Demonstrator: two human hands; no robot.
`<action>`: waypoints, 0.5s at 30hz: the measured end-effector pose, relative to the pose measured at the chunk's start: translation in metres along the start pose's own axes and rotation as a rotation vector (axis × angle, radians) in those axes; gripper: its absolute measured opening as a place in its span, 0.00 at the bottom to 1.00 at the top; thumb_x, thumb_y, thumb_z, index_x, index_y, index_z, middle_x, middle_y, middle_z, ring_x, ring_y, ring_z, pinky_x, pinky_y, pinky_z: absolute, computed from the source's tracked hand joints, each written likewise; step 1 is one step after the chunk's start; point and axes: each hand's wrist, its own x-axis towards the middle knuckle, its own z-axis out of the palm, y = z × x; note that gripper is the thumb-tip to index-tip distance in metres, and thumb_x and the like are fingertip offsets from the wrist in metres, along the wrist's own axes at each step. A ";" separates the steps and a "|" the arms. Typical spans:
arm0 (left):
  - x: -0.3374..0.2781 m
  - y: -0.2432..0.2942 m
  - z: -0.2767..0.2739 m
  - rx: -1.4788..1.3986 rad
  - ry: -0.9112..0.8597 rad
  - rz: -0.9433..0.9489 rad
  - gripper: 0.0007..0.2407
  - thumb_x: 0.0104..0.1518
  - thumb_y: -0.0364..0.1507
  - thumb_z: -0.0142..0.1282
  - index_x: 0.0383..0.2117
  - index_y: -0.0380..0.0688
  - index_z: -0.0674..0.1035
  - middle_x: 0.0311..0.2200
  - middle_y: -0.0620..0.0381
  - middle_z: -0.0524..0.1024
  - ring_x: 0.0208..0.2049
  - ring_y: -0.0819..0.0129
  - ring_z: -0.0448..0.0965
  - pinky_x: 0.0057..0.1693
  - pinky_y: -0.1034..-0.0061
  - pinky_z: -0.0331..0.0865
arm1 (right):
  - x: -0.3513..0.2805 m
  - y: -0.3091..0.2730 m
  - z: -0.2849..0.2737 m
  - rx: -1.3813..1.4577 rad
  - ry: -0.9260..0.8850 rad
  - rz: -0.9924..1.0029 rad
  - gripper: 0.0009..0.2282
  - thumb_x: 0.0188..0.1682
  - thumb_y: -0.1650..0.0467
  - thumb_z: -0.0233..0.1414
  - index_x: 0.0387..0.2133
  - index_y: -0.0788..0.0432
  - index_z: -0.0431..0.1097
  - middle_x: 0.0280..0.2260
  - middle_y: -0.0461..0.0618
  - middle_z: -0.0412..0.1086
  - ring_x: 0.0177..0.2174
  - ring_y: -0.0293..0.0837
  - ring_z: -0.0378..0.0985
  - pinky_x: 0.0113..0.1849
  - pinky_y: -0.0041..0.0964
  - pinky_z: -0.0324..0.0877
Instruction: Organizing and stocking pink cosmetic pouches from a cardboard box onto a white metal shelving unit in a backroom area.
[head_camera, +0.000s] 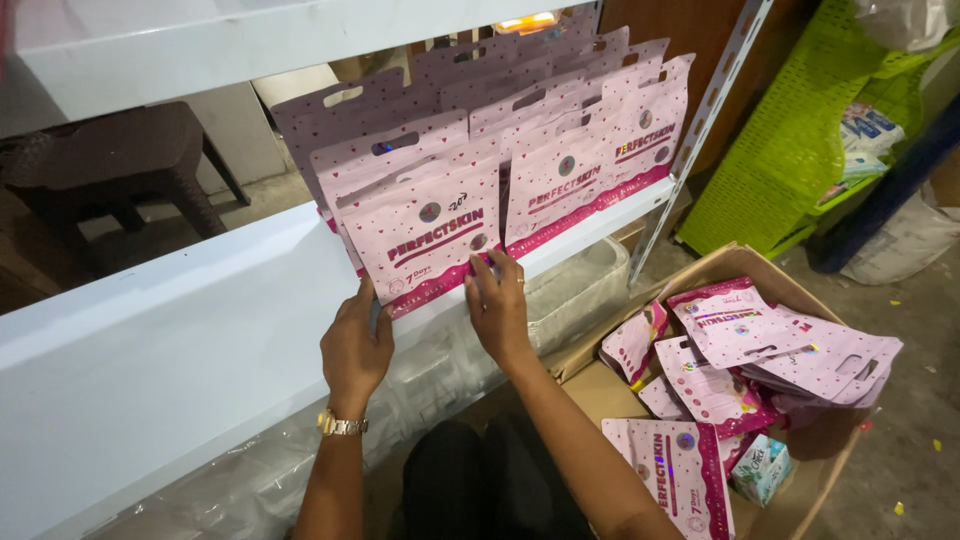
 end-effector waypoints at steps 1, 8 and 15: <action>0.000 0.000 0.000 -0.001 0.012 0.020 0.24 0.57 0.28 0.58 0.64 0.46 0.70 0.39 0.48 0.80 0.34 0.53 0.81 0.39 0.62 0.74 | 0.000 -0.001 -0.001 0.000 -0.010 0.010 0.13 0.52 0.74 0.55 0.49 0.67 0.72 0.49 0.67 0.67 0.50 0.63 0.69 0.50 0.52 0.68; 0.001 -0.002 0.004 0.084 0.022 0.106 0.27 0.56 0.28 0.58 0.65 0.36 0.66 0.41 0.42 0.79 0.38 0.51 0.81 0.40 0.61 0.74 | 0.000 0.000 0.001 -0.002 -0.027 0.013 0.14 0.52 0.74 0.55 0.51 0.65 0.73 0.49 0.65 0.66 0.48 0.60 0.69 0.50 0.50 0.68; 0.001 0.009 0.000 0.080 0.045 0.128 0.32 0.54 0.28 0.60 0.67 0.33 0.62 0.43 0.40 0.79 0.42 0.50 0.80 0.43 0.60 0.74 | 0.000 -0.001 -0.001 0.030 -0.035 0.027 0.14 0.53 0.74 0.54 0.52 0.65 0.72 0.50 0.65 0.66 0.49 0.60 0.69 0.49 0.49 0.68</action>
